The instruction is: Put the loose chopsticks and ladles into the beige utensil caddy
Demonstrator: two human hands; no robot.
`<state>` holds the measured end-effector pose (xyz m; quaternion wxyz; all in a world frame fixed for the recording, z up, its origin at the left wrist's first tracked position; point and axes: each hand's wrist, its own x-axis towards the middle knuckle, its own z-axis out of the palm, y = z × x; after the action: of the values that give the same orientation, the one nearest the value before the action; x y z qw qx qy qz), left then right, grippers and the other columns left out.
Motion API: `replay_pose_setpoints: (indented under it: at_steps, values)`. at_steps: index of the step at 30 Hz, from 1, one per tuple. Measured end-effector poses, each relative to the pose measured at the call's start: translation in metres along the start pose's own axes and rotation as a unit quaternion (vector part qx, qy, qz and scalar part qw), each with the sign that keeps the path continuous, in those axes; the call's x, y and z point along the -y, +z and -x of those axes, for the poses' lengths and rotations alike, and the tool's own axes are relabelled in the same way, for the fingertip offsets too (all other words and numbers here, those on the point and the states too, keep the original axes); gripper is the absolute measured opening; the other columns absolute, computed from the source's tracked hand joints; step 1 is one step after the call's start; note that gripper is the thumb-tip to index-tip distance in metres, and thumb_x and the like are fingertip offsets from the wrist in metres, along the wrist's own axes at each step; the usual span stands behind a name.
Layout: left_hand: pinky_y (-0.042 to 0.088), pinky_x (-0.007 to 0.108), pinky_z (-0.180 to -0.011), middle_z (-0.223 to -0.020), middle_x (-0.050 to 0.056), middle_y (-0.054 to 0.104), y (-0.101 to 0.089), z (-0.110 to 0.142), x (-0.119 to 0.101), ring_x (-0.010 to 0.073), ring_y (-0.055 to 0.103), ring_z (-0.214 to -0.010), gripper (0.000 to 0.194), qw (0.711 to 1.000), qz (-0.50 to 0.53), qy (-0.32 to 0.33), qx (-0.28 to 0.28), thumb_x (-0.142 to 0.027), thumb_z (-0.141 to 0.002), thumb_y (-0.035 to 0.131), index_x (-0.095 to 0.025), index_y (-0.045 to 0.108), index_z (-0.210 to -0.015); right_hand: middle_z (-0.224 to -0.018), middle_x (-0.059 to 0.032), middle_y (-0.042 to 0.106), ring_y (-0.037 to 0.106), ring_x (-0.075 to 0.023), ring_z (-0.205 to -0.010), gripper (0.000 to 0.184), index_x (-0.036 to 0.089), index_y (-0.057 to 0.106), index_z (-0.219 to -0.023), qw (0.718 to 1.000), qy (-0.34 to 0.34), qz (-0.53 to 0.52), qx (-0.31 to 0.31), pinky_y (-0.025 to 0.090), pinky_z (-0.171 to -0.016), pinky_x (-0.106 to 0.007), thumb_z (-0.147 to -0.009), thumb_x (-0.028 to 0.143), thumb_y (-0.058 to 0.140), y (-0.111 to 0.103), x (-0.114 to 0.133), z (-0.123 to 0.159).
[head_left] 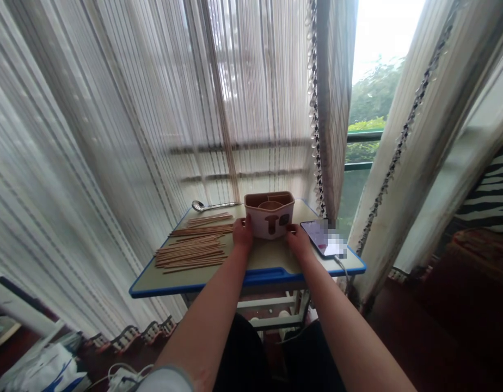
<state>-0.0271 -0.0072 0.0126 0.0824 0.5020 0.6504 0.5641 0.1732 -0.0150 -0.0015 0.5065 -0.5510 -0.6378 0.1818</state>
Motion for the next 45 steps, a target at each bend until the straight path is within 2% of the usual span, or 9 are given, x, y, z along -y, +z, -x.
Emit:
replay_pose_setpoints:
  at_steps: [6, 11, 14, 27, 32, 35, 37, 39, 45]
  values:
    - [0.043, 0.038, -0.087, -0.092, 0.013, 0.063, 0.001, -0.001, 0.002, 0.0243, 0.058, -0.093, 0.037, 1.000, -0.014, 0.016, -0.007, -0.038, -0.095, 0.030, -0.017, 0.058, -0.085, -0.092, -0.0089, 0.070, 0.063, -0.0227, -0.090, 0.024, 0.018, 0.067, -0.090, 1.000, 0.000, -0.018, 0.005, 0.047, -0.086, -0.037, -0.073, 0.019, 0.050, 0.004, -0.003, -0.001]
    - [0.042, 0.039, -0.090, -0.090, 0.012, 0.062, -0.001, 0.000, 0.002, 0.0235, 0.058, -0.093, 0.037, 0.999, -0.017, 0.027, -0.011, -0.031, -0.095, 0.026, -0.019, 0.058, -0.080, -0.126, -0.0215, 0.055, 0.062, -0.0248, -0.100, 0.061, 0.009, 0.042, -0.132, 0.997, 0.026, -0.055, -0.045, 0.049, -0.087, -0.040, -0.072, 0.019, 0.050, 0.012, -0.010, -0.007]
    - [0.043, 0.039, -0.089, -0.088, 0.011, 0.062, -0.002, 0.000, 0.002, 0.0241, 0.058, -0.093, 0.038, 0.999, -0.022, 0.026, -0.017, -0.032, -0.094, 0.026, -0.019, 0.058, -0.079, -0.125, -0.0185, 0.057, 0.062, -0.0232, -0.103, 0.074, 0.011, 0.030, -0.141, 0.996, 0.014, -0.088, -0.024, 0.051, -0.086, -0.037, -0.071, 0.020, 0.053, 0.016, -0.012, -0.008]
    - [0.041, 0.040, -0.089, -0.093, 0.013, 0.062, -0.009, 0.006, -0.005, 0.0247, 0.057, -0.097, 0.033, 0.999, -0.038, 0.004, -0.028, -0.034, -0.094, 0.031, -0.019, 0.057, -0.082, -0.113, -0.0147, 0.061, 0.064, -0.0218, -0.087, 0.052, 0.014, 0.053, -0.121, 0.998, -0.017, -0.055, -0.037, 0.052, -0.079, -0.038, -0.070, 0.022, 0.052, 0.014, -0.018, -0.011]
    - [0.044, 0.035, -0.086, -0.092, 0.010, 0.063, -0.036, 0.010, -0.014, 0.0219, 0.059, -0.090, 0.020, 0.999, -0.039, 0.015, -0.026, -0.033, -0.088, 0.046, -0.017, 0.057, -0.094, -0.113, -0.0203, 0.054, 0.058, -0.0250, -0.091, 0.051, 0.008, 0.048, -0.122, 0.994, -0.037, -0.024, -0.098, 0.046, -0.087, -0.046, -0.073, 0.022, 0.050, 0.000, 0.002, 0.003]
    - [0.043, 0.034, -0.089, -0.100, 0.010, 0.062, -0.070, 0.018, -0.008, 0.0213, 0.058, -0.095, 0.024, 0.992, -0.086, 0.079, -0.039, -0.027, -0.086, 0.048, -0.016, 0.053, -0.107, -0.123, -0.0217, 0.046, 0.048, -0.0288, -0.112, 0.052, 0.008, 0.044, -0.126, 0.966, -0.171, 0.035, -0.193, 0.041, -0.095, -0.046, -0.078, 0.026, 0.052, 0.001, 0.032, 0.023]
    - [0.040, 0.036, -0.094, -0.104, 0.011, 0.061, -0.097, 0.024, 0.003, 0.0231, 0.055, -0.102, 0.026, 0.982, -0.148, 0.112, -0.041, -0.021, -0.085, 0.046, -0.016, 0.051, -0.111, -0.119, -0.0170, 0.050, 0.048, -0.0274, -0.114, 0.040, 0.014, 0.051, -0.118, 0.954, -0.285, 0.047, -0.078, 0.042, -0.095, -0.041, -0.080, 0.025, 0.051, 0.012, 0.056, 0.038]
    - [0.038, 0.038, -0.097, -0.106, 0.012, 0.060, -0.122, 0.027, 0.016, 0.0247, 0.053, -0.105, 0.026, 0.970, -0.211, 0.121, -0.021, -0.018, -0.085, 0.045, -0.016, 0.053, -0.110, -0.112, -0.0129, 0.055, 0.056, -0.0226, -0.100, 0.030, 0.017, 0.056, -0.110, 0.944, -0.322, 0.044, 0.058, 0.045, -0.089, -0.036, -0.082, 0.021, 0.048, 0.033, 0.079, 0.051]
    - [0.039, 0.045, -0.094, -0.106, 0.019, 0.059, -0.154, 0.026, 0.039, 0.0322, 0.050, -0.106, 0.028, 0.923, -0.371, 0.102, 0.024, -0.028, -0.084, 0.050, -0.011, 0.060, -0.104, -0.096, -0.0094, 0.062, 0.060, -0.0185, -0.080, 0.028, 0.014, 0.065, -0.101, 0.950, -0.227, 0.049, 0.208, 0.047, -0.081, -0.032, -0.078, 0.028, 0.058, 0.096, 0.097, 0.066]
